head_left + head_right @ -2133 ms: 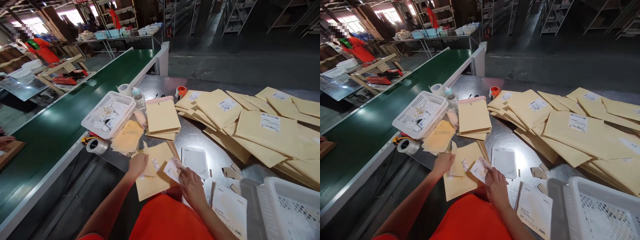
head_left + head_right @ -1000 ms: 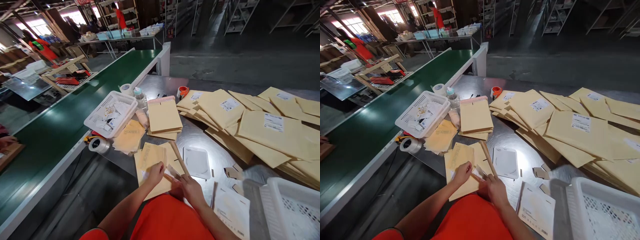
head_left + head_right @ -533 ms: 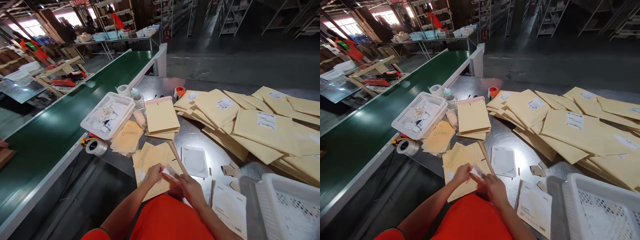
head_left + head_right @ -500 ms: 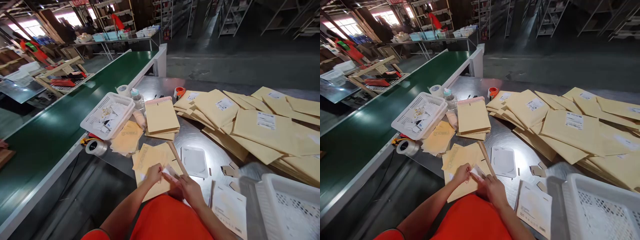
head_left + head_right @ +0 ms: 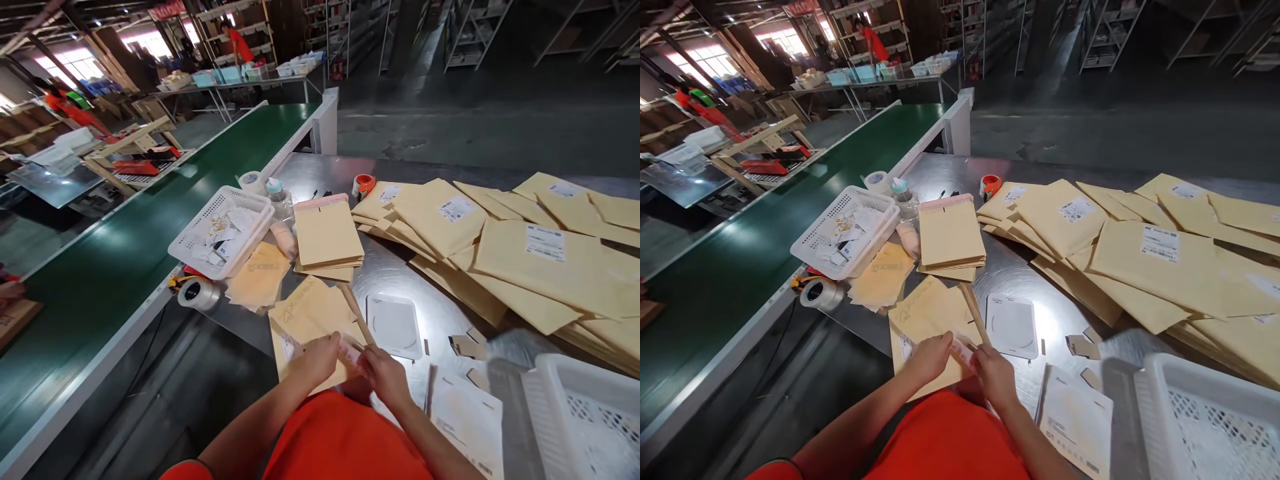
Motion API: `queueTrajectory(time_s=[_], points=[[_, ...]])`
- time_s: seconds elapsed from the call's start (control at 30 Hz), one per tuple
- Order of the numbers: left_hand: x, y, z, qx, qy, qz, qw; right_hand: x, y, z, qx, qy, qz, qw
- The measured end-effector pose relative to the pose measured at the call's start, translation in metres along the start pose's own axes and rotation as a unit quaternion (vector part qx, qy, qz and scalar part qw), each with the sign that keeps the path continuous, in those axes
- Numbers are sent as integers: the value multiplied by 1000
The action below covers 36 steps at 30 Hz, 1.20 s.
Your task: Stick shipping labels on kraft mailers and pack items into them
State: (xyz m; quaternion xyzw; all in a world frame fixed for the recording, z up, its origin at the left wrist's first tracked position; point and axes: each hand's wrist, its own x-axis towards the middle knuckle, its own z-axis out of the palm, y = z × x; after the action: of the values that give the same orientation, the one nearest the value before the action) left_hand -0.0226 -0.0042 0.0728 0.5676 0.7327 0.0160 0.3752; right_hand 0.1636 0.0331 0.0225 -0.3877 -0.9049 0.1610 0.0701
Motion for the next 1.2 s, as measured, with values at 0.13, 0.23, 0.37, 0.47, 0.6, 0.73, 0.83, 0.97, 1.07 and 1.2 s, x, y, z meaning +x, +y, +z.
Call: queueTrajectory(time_s=[0.13, 0.23, 0.37, 0.47, 0.6, 0.73, 0.83, 0.97, 1.07, 1.2], points=[[-8, 9, -14, 62, -6, 12, 998, -1, 4, -4, 22, 40, -4, 999], [-12, 24, -24, 88, -11, 22, 996, 0, -5, -6, 34, 83, -71, 993], [-26, 53, -30, 94, -23, 32, 995, 3, -6, -6, 60, 121, -77, 988], [-35, 65, -27, 80, -26, 22, 996, 5, 2, -5, 82, 159, -40, 983], [-35, 61, -16, 53, -32, 27, 998, 4, 3, -11, 101, 163, -61, 980], [-30, 48, -5, 36, -36, 48, 998, 2, -6, -29, 108, 68, -105, 986], [-30, 40, -9, 5, 21, 58, 998, -1, -11, -40, 102, -1, -100, 990], [-19, 27, -40, 40, 170, 82, 981, -4, -15, -46, 31, -14, -142, 989], [0, 21, -61, 15, 21, 131, 991, -8, -18, -40, -31, 4, -211, 977], [15, 21, -53, -31, -71, 142, 987, -18, -4, -19, -37, 112, -221, 968]])
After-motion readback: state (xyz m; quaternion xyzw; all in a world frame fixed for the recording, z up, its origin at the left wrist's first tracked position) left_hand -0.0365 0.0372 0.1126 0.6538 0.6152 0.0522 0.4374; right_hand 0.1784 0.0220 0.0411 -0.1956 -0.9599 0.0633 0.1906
